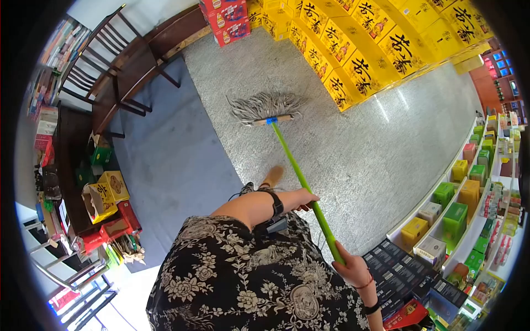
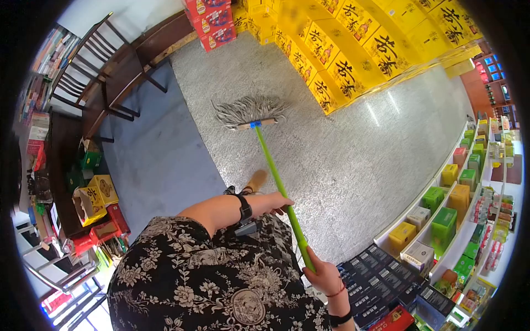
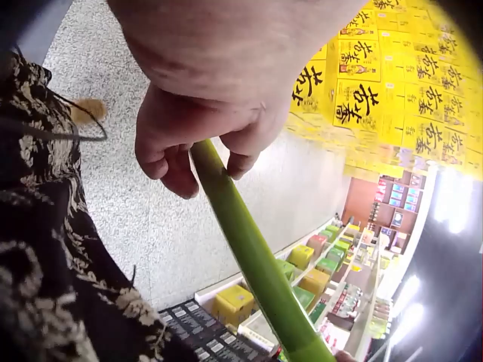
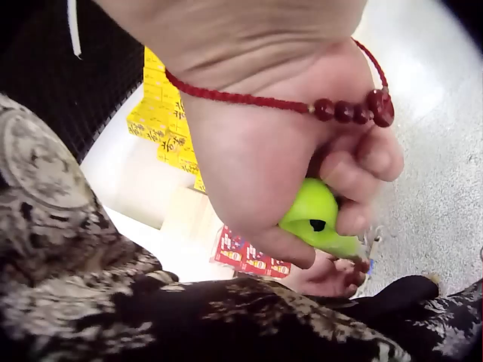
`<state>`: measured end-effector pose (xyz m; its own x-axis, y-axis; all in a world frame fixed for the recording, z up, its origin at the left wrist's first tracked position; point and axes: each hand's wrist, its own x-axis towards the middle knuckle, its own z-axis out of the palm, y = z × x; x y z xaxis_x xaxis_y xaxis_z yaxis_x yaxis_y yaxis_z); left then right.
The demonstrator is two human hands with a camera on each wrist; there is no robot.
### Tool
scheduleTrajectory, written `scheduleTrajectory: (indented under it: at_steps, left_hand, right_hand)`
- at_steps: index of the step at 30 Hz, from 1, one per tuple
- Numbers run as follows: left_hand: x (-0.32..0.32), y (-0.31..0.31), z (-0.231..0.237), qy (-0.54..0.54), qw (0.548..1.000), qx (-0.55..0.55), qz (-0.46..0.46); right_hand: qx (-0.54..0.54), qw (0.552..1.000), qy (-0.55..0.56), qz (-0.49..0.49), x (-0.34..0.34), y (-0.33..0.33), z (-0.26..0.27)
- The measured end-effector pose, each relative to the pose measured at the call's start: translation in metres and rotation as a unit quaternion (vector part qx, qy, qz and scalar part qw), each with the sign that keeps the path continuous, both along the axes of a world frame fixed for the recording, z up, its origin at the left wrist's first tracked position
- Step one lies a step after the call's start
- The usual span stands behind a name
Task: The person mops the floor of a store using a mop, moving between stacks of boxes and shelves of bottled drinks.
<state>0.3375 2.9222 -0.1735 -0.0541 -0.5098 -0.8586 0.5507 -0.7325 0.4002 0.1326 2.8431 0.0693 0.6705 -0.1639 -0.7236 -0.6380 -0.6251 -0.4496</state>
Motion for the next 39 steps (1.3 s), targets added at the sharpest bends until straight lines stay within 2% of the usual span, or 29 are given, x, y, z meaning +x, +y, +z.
scheduleTrajectory:
  at_steps: [2,6,11,15,16,18,20,22,24,25,27,29,31,32,34,37,39]
  left_hand:
    - [-0.011,0.001,-0.002,0.006,0.999,0.013,-0.031]
    - [-0.016,0.006,-0.016,0.010,1.000,0.003,-0.019]
    - [0.015,0.004,-0.021,-0.033,0.999,0.026,0.012]
    - [0.084,-0.004,-0.034,-0.084,0.996,0.025,0.021]
    - [0.106,-0.007,-0.040,-0.085,0.996,0.025,0.021]
    - [0.155,-0.014,-0.055,-0.156,0.985,0.004,0.076]
    - [0.211,-0.022,-0.068,-0.186,0.979,0.009,0.080]
    - [0.275,-0.031,-0.066,-0.220,0.972,0.013,0.080]
    - [0.334,-0.037,-0.044,-0.271,0.958,0.025,0.087]
    - [0.360,-0.045,-0.050,-0.271,0.958,0.025,0.090]
    - [0.410,-0.056,-0.073,-0.361,0.932,0.030,0.018]
    - [0.447,-0.063,-0.088,-0.373,0.925,0.065,0.035]
    - [0.475,-0.071,-0.094,-0.384,0.917,0.096,0.053]
    - [0.489,-0.067,-0.070,-0.366,0.926,0.086,0.026]
    - [0.505,-0.063,-0.060,-0.345,0.935,0.080,-0.002]
    - [0.509,-0.057,-0.061,-0.385,0.919,0.078,-0.029]
    - [0.497,-0.051,-0.055,-0.443,0.888,0.106,-0.052]
  right_hand:
    - [-0.005,1.000,-0.012,0.006,-0.015,0.004,0.010]
    - [-0.017,0.999,-0.027,0.008,-0.022,0.010,0.009]
    - [-0.023,0.999,-0.036,-0.008,0.012,0.010,0.002]
    - [-0.041,0.998,-0.041,-0.031,0.075,0.010,-0.026]
    - [-0.048,0.997,-0.049,-0.030,0.098,0.010,-0.034]
    - [-0.039,0.996,-0.071,-0.038,0.149,0.007,-0.053]
    - [-0.025,0.994,-0.102,-0.037,0.204,0.000,-0.071]
    - [-0.033,0.992,-0.117,-0.025,0.265,-0.008,-0.087]
    - [-0.035,0.990,-0.134,-0.003,0.321,-0.021,-0.102]
    - [-0.035,0.990,-0.134,0.000,0.348,-0.026,-0.108]
    - [-0.046,0.986,-0.159,0.009,0.398,-0.035,-0.120]
    - [-0.031,0.985,-0.168,-0.003,0.438,-0.039,-0.127]
    - [-0.029,0.983,-0.184,0.004,0.466,-0.042,-0.135]
    - [-0.029,0.982,-0.184,0.004,0.478,-0.043,-0.138]
    - [-0.022,0.980,-0.195,0.016,0.492,-0.043,-0.144]
    - [-0.032,0.987,-0.157,0.035,0.497,-0.035,-0.136]
    - [-0.032,0.989,-0.140,0.036,0.491,-0.029,-0.133]
